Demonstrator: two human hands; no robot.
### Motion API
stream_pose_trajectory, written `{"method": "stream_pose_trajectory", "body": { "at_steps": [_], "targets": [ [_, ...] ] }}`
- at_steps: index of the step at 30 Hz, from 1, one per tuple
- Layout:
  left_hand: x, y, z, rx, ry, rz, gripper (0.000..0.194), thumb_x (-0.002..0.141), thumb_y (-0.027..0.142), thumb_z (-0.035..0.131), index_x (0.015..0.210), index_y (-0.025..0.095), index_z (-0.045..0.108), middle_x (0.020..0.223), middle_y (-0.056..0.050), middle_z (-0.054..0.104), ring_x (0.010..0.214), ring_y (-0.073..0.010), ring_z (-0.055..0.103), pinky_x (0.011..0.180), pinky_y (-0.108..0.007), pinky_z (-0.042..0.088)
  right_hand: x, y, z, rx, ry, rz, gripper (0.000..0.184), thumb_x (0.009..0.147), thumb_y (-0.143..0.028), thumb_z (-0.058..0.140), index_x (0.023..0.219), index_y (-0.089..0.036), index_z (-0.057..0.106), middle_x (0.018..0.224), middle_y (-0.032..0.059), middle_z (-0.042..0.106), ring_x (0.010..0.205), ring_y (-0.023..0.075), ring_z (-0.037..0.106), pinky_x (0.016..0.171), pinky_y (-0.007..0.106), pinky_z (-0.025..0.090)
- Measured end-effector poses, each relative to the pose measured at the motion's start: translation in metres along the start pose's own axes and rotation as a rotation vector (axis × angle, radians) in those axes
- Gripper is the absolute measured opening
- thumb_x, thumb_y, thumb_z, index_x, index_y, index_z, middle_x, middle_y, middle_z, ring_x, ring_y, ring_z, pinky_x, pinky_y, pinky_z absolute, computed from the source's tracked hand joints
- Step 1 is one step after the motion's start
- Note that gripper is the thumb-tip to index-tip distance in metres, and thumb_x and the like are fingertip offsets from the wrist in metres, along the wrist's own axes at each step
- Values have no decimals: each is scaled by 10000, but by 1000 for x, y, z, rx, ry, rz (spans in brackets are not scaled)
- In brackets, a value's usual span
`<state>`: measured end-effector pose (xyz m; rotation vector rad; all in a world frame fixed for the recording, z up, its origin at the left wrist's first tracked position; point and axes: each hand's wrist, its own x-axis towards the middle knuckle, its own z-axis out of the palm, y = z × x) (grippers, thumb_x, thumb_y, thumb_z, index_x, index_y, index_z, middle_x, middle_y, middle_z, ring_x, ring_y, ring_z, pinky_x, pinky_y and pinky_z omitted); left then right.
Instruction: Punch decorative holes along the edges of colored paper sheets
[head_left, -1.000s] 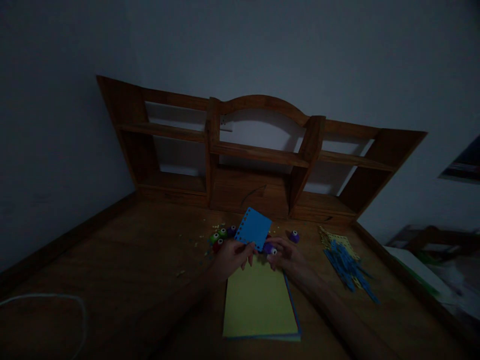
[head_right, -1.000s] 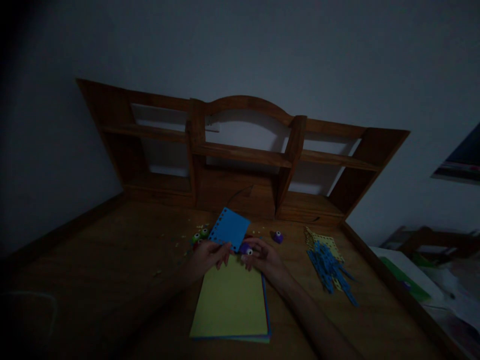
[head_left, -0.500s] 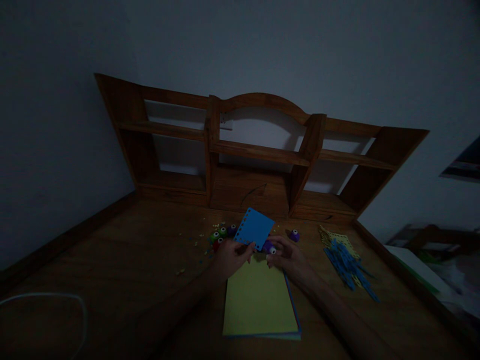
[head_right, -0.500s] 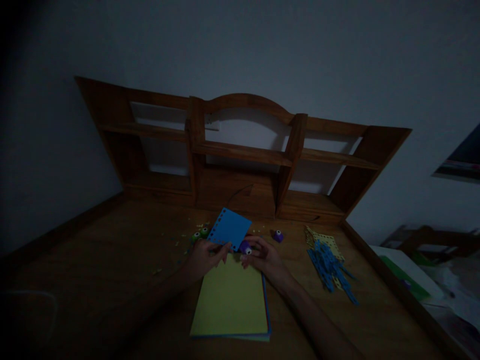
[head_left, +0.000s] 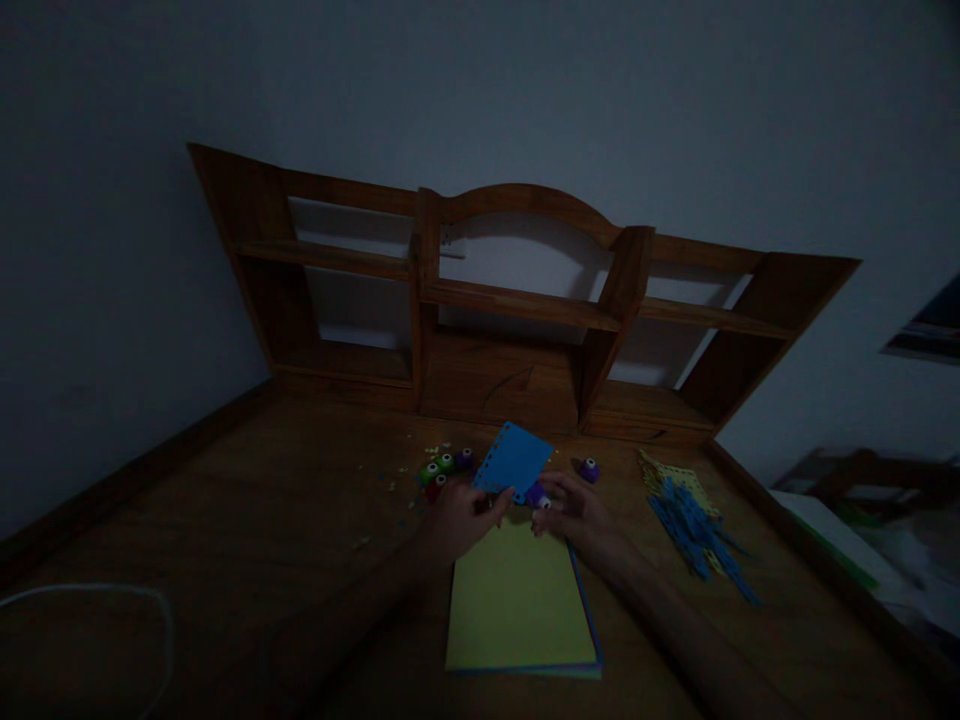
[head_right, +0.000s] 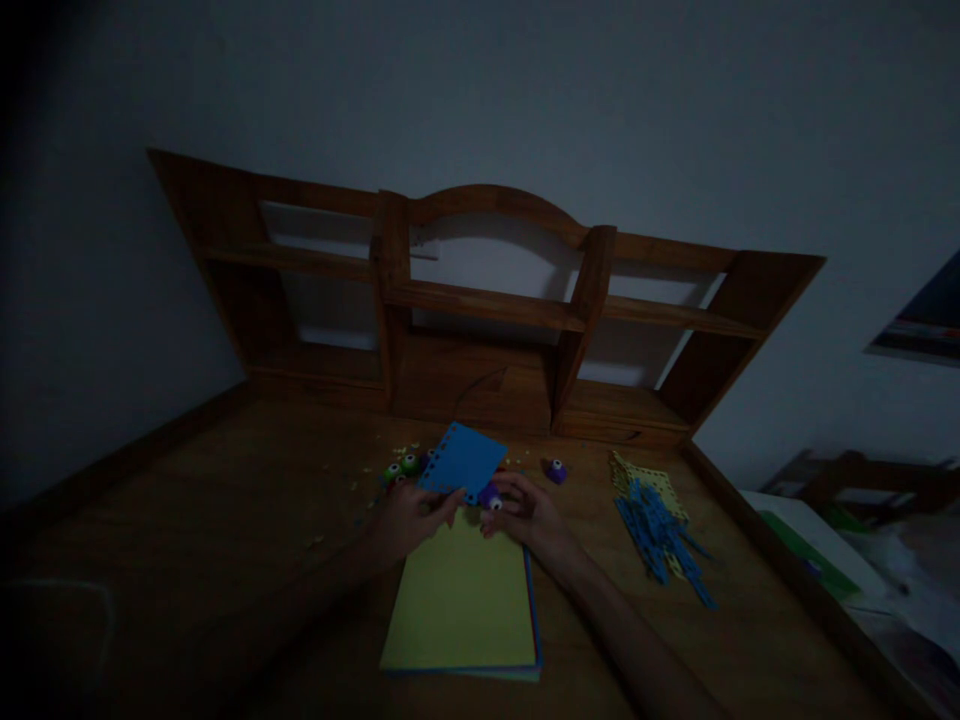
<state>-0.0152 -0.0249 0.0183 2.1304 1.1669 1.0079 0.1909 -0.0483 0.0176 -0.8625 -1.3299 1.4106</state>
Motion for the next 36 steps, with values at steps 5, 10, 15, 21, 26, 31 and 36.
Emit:
{"method": "stream_pose_trajectory", "body": {
  "at_steps": [5,10,15,21,26,31,36],
  "targets": [
    [0,-1,1,-1,23,-52,489,874,449,468,515,158,629,480,-11,594,455,-116,538,490,-214,323,-2,-4,1,-39,2,0,389,727,-264,732,1078,-221,569,1032,49,620,670,130,638,655,303,520],
    [0,0,0,-50,13,4,462,878,431,472,536,163,630,520,-10,619,471,-114,542,523,-215,359,0,-1,0,-17,-22,-14,386,721,-259,737,1065,-226,566,1025,40,619,675,130,642,661,304,521],
    [-1,2,-3,-102,-54,21,454,895,441,434,590,170,633,537,-9,603,512,-122,541,530,-214,358,1,3,-2,-24,-29,27,390,663,-228,781,994,-204,576,875,11,649,642,134,634,620,294,523],
    [-2,0,-2,-157,-137,-4,483,909,463,391,609,168,628,489,-10,555,515,-126,526,499,-202,347,-1,1,2,-55,-74,85,327,661,-236,785,916,-180,589,772,-1,645,625,135,626,584,273,517],
    [-3,-3,1,-174,-167,-20,483,892,478,424,589,159,624,491,-11,570,494,-118,525,487,-197,352,-4,0,2,-76,-102,92,318,700,-305,755,939,-163,600,788,17,642,569,114,591,529,249,492],
    [-3,-7,4,-210,-213,-54,499,885,505,417,617,142,631,514,-16,594,463,-109,522,474,-195,376,-4,1,2,-79,-105,94,339,724,-361,731,959,-154,602,751,10,623,476,76,516,438,206,421],
    [-2,-11,7,-268,-232,-90,490,873,527,423,669,132,630,541,-19,597,443,-104,526,440,-189,380,-3,8,3,-46,-86,104,306,718,-366,735,891,-150,605,706,4,613,488,89,526,453,214,422]
  ]
}}
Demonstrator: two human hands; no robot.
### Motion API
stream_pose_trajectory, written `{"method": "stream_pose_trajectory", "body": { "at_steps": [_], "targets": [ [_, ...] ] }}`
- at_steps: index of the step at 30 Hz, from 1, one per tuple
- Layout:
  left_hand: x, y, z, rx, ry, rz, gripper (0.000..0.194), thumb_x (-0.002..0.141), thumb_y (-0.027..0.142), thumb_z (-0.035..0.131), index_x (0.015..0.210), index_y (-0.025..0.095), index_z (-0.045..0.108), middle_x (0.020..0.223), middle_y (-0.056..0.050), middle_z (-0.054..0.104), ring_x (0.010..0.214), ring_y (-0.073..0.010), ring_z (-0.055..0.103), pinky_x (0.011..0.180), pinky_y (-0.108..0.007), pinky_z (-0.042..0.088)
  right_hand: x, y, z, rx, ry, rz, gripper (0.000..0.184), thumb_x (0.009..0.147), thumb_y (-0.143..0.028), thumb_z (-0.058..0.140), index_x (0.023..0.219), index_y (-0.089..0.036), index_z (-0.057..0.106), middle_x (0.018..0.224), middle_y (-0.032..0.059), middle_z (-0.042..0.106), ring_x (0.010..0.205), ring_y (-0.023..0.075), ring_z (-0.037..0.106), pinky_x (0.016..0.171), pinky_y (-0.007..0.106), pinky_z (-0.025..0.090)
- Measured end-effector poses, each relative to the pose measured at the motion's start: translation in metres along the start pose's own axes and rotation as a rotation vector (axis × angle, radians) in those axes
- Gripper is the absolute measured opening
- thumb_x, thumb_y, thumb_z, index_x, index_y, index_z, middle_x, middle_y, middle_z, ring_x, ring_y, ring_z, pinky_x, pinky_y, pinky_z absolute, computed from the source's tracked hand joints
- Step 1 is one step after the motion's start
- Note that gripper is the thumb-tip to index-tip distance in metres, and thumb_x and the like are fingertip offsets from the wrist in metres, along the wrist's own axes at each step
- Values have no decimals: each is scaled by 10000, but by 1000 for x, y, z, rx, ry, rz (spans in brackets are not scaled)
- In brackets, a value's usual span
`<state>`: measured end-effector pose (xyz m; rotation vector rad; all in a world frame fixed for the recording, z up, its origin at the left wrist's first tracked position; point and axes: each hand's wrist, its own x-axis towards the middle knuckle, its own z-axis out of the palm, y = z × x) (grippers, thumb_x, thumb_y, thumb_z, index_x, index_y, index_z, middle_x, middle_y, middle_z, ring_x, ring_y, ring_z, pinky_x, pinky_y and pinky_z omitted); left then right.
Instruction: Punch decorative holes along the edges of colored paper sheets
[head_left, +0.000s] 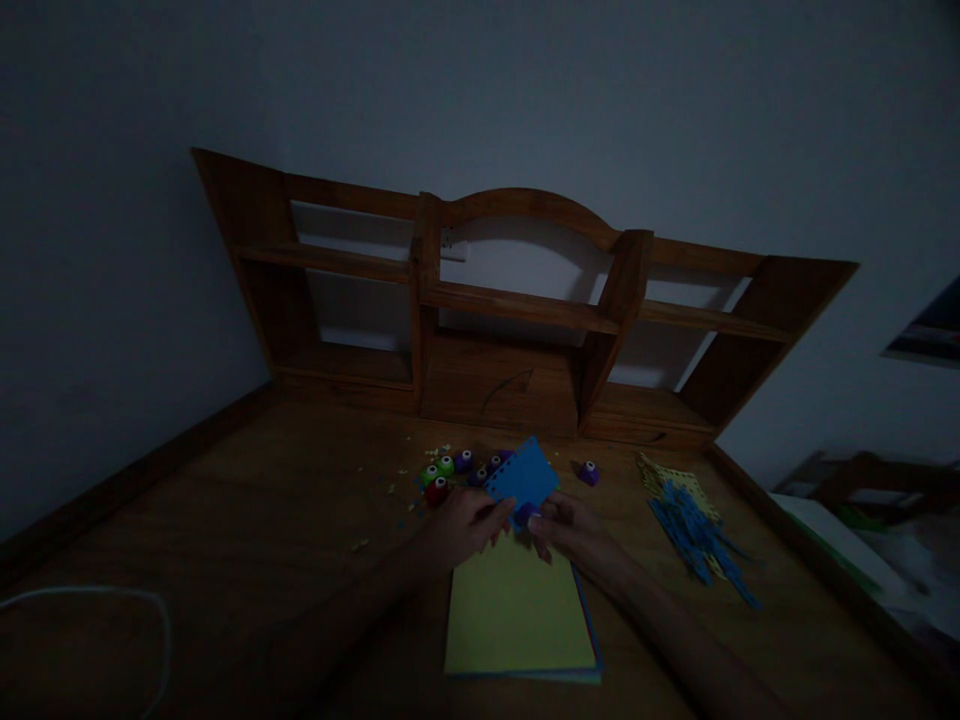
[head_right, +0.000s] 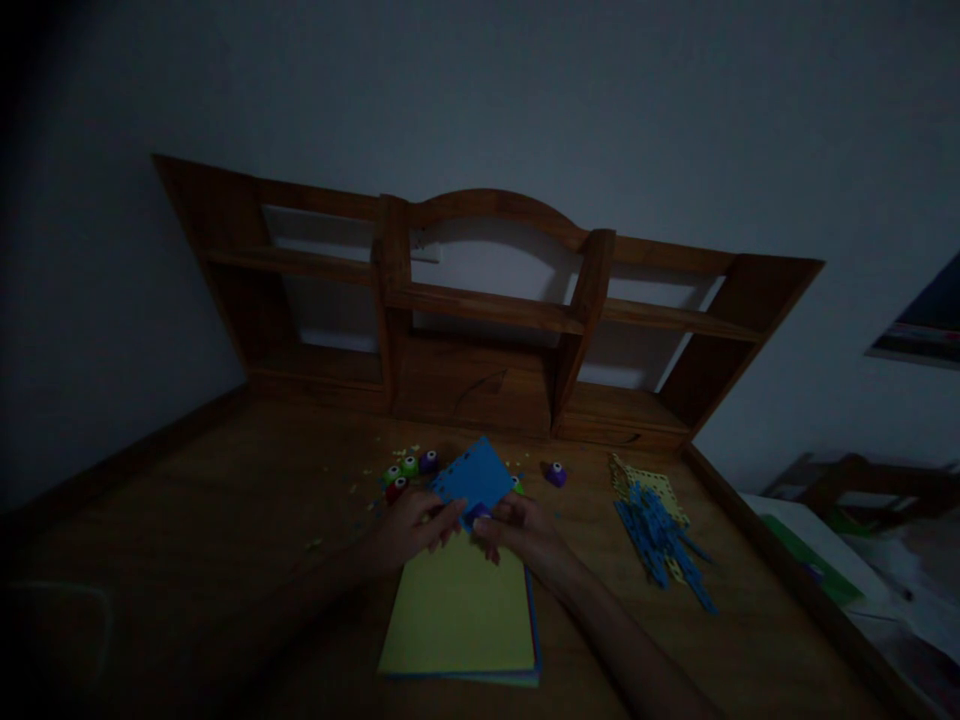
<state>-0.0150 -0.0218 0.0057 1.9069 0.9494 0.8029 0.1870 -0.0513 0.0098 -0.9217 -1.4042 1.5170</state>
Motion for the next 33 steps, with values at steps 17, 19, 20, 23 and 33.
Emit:
{"method": "stream_pose_trajectory", "body": {
  "at_steps": [17,19,20,23,33],
  "targets": [
    [0,3,-2,10,-27,96,302,894,396,437,780,148,565,657,-11,592,512,-93,501,485,-192,358,0,-4,6,111,39,-25,263,746,-300,718,948,-166,617,797,9,589,575,85,512,506,211,418],
    [0,2,-2,14,-34,98,294,892,387,441,778,145,563,649,-6,585,521,-93,499,492,-190,357,0,-3,6,109,35,-29,262,749,-298,715,950,-159,622,784,10,589,565,83,509,498,206,413],
    [0,3,-2,16,-36,100,287,891,382,445,779,144,562,651,-4,583,535,-95,502,497,-188,358,1,-2,6,107,36,-27,263,750,-299,714,952,-156,624,774,10,588,560,82,509,494,205,410],
    [0,3,-3,9,-38,105,272,892,367,447,785,143,560,668,-2,583,566,-98,512,506,-185,358,1,0,5,110,46,-29,265,753,-297,712,962,-160,624,750,3,585,542,80,507,482,202,402],
    [0,3,-4,37,-43,128,275,891,354,454,757,141,564,644,1,575,556,-95,505,500,-182,346,2,3,5,97,56,-19,254,717,-278,743,916,-143,661,735,16,623,550,89,540,494,210,429]
  ]
}}
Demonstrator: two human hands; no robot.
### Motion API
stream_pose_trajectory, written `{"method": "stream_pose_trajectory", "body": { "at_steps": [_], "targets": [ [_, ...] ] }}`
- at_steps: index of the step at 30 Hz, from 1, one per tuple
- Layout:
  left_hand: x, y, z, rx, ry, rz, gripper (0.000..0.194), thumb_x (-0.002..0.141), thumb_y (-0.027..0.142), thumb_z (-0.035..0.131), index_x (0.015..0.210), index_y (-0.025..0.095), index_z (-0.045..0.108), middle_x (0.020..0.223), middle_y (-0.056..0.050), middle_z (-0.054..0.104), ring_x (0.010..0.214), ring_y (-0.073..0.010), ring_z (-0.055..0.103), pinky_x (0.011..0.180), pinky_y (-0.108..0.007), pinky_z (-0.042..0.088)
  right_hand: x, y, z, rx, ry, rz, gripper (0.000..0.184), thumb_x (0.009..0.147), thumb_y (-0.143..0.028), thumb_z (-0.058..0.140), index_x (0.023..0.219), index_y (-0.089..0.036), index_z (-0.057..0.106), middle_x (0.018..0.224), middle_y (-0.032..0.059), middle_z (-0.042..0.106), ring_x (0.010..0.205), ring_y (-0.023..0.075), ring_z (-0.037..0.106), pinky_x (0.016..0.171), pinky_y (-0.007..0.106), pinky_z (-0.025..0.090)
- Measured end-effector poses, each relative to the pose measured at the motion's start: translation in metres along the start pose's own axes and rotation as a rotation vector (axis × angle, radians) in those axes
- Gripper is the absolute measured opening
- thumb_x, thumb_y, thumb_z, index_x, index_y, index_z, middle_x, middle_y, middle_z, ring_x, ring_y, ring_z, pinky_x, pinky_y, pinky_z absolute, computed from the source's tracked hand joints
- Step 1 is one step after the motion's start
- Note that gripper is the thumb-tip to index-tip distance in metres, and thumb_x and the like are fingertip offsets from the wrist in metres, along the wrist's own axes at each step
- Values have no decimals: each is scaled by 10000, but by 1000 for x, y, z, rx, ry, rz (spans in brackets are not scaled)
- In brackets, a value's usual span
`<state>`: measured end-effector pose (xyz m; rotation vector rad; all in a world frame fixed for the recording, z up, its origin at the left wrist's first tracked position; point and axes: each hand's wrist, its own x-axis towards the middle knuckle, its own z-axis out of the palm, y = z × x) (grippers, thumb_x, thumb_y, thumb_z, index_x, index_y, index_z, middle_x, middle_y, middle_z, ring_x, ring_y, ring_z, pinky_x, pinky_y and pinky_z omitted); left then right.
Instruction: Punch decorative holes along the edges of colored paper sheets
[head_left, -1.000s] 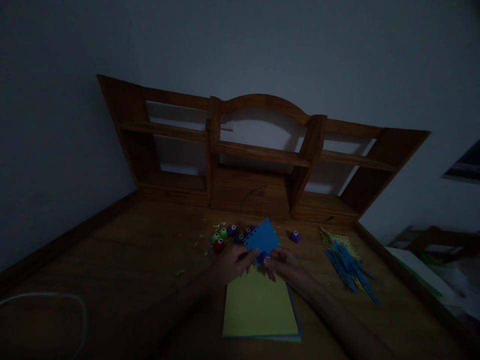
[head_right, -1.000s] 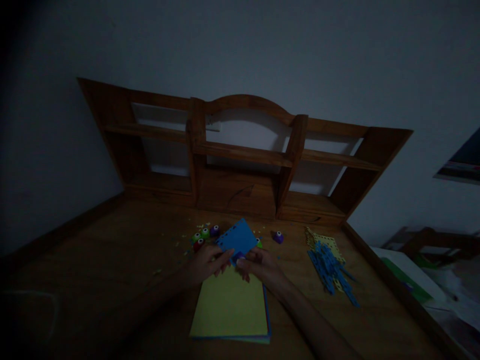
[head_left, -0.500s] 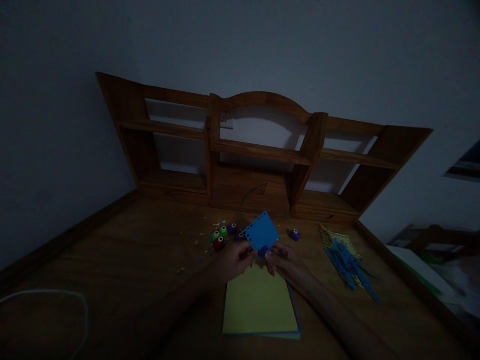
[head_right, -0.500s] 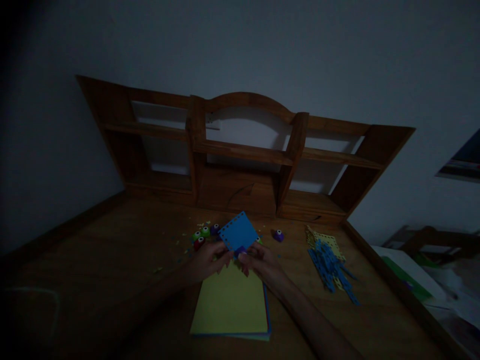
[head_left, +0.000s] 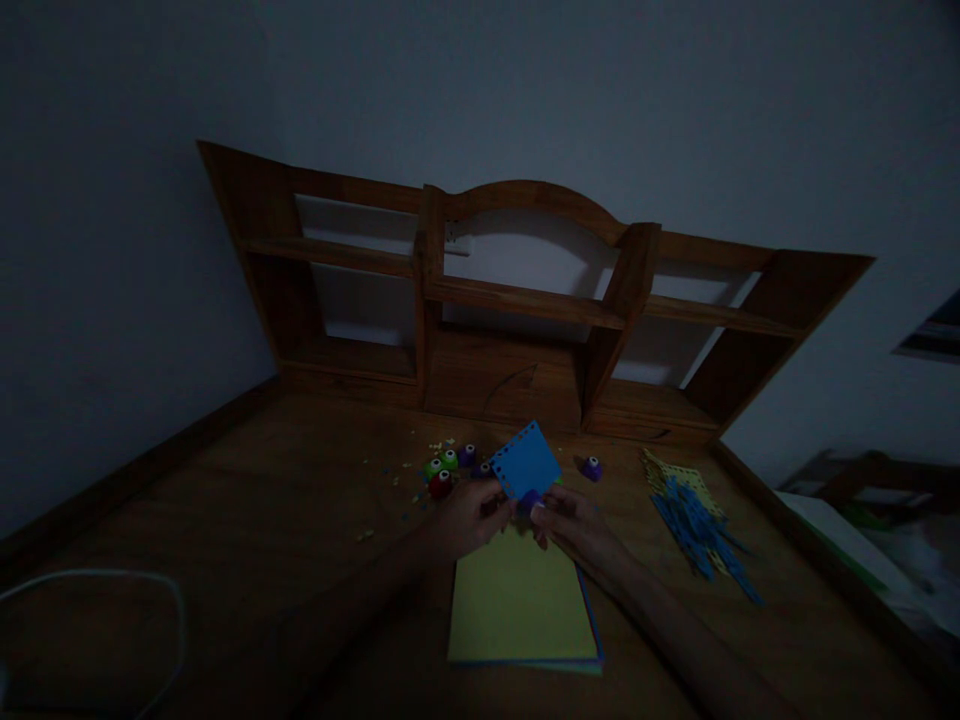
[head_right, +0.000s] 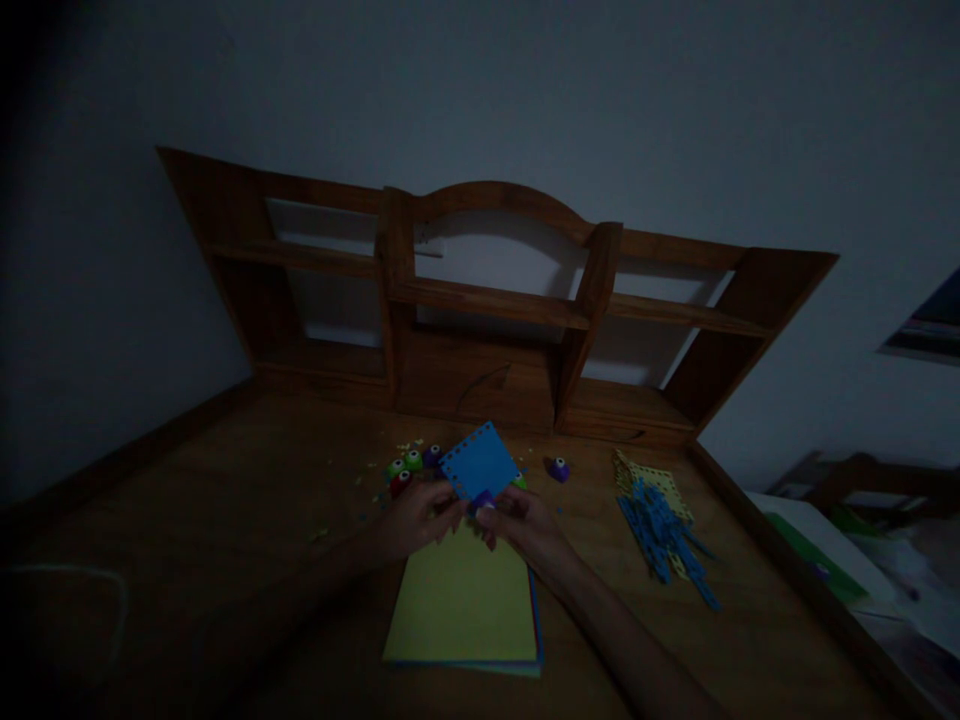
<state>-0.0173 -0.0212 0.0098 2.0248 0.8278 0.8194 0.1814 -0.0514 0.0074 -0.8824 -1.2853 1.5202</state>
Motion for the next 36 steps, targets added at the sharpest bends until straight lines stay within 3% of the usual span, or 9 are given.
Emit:
{"method": "stream_pose_trajectory", "body": {
  "at_steps": [5,11,22,26,31,36],
  "targets": [
    [1,-2,1,-9,15,-4,297,893,370,450,742,136,555,615,6,558,534,-92,498,483,-181,340,-1,-2,0,7,4,10,249,686,-232,766,901,-155,666,736,10,647,580,98,564,520,211,448],
    [0,-8,1,-80,10,-39,294,894,392,445,788,138,549,647,2,571,510,-88,502,466,-183,347,-2,-7,3,34,15,81,430,569,-154,828,965,-181,663,886,18,678,697,114,599,606,220,473],
    [0,-4,0,29,-6,-5,297,885,358,466,713,133,554,595,9,546,531,-89,478,488,-183,329,-2,-6,5,-36,31,28,272,688,-319,762,864,-148,646,717,8,624,553,101,556,526,232,452],
    [-1,2,-3,32,-35,-7,283,887,351,465,743,130,570,580,17,533,527,-87,466,484,-181,312,-3,-2,3,-90,40,9,275,704,-363,743,822,-149,617,640,-7,592,494,92,517,474,219,402],
    [-1,3,-4,31,-75,-52,308,884,376,468,786,123,613,557,22,511,512,-86,436,467,-183,283,-6,-4,3,-132,66,55,297,714,-394,727,809,-154,582,537,-50,505,409,55,366,402,199,239],
    [-2,3,-3,4,-76,-45,335,879,411,475,788,120,615,581,20,507,531,-86,428,473,-184,281,-6,-3,1,-141,92,48,300,705,-408,730,765,-165,565,518,-56,480,426,64,353,420,212,220]
  ]
}}
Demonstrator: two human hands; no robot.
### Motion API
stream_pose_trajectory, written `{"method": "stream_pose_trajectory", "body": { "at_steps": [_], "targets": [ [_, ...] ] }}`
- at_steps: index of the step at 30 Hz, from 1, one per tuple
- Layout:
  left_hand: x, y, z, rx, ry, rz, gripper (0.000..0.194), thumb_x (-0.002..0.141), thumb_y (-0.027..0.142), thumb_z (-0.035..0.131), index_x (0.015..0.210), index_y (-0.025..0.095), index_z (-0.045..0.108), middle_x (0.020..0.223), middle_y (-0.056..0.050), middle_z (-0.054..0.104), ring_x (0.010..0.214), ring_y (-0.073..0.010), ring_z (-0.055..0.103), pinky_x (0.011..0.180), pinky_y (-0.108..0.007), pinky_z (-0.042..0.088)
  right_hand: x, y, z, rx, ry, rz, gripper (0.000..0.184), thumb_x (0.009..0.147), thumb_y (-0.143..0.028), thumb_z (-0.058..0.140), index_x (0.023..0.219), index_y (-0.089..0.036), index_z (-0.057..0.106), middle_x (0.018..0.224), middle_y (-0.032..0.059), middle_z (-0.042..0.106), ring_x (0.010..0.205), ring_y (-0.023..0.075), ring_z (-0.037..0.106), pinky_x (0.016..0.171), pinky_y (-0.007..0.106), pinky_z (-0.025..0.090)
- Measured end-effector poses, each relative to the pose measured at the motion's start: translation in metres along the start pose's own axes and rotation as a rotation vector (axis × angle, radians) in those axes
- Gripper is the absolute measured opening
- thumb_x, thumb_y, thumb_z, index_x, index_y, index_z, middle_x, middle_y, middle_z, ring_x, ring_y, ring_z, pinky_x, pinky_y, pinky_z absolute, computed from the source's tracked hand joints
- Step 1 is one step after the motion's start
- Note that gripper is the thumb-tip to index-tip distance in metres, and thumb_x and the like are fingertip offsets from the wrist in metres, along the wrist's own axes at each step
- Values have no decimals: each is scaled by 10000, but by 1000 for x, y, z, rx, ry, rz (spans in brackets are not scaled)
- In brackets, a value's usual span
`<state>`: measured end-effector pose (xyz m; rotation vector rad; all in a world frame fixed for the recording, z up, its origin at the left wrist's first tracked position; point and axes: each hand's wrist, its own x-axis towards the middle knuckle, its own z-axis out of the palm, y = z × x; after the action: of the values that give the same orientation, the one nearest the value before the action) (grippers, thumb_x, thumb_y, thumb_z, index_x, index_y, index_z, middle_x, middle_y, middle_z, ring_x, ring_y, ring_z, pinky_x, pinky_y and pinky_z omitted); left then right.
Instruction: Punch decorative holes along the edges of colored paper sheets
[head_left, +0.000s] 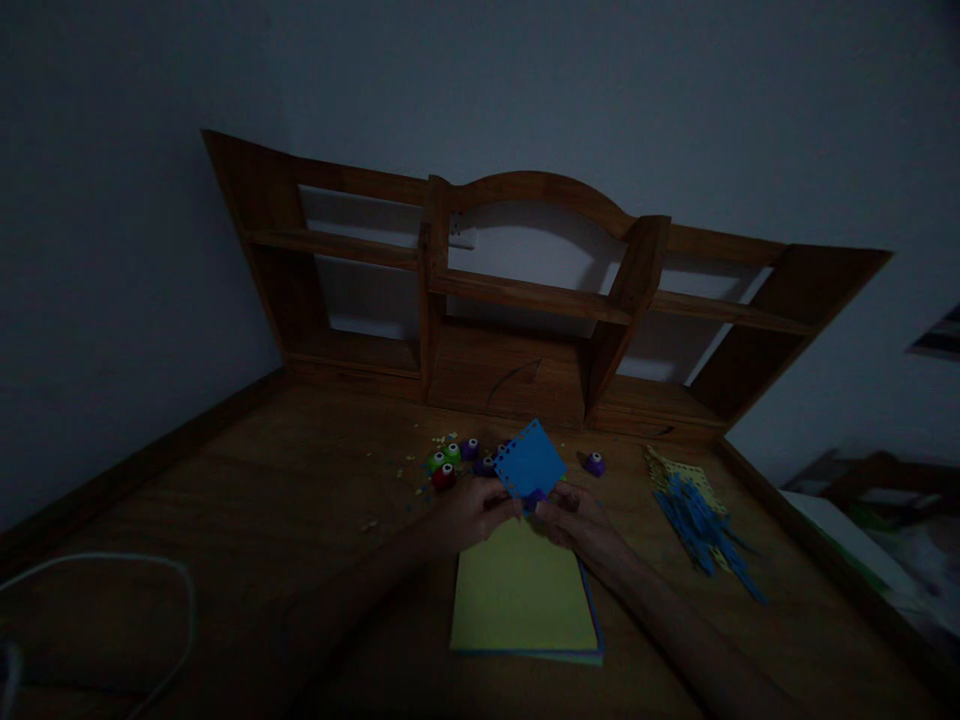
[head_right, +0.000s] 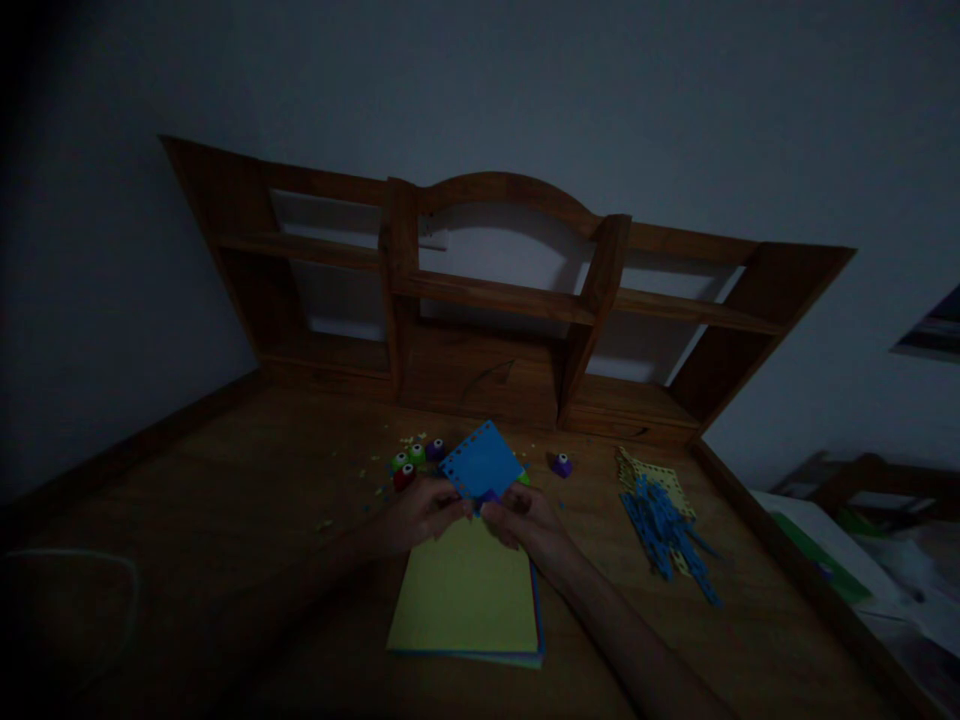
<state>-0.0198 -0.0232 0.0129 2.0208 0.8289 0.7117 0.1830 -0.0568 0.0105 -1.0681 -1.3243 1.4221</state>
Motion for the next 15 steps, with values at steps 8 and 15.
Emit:
{"method": "stream_pose_trajectory", "body": {
  "at_steps": [8,15],
  "targets": [
    [-2,11,-5,-43,69,34,408,908,461,404,744,134,584,569,25,489,533,-91,445,503,-196,318,-2,-1,-1,-30,-11,-11,309,698,-415,734,779,-157,585,535,-51,467,442,67,343,424,220,198],
    [1,10,-4,1,91,44,391,910,419,413,708,136,592,554,17,515,562,-104,471,533,-194,342,-4,-3,5,23,-27,3,281,717,-395,725,755,-167,566,534,-57,479,430,57,340,413,211,211]
  ]
}}
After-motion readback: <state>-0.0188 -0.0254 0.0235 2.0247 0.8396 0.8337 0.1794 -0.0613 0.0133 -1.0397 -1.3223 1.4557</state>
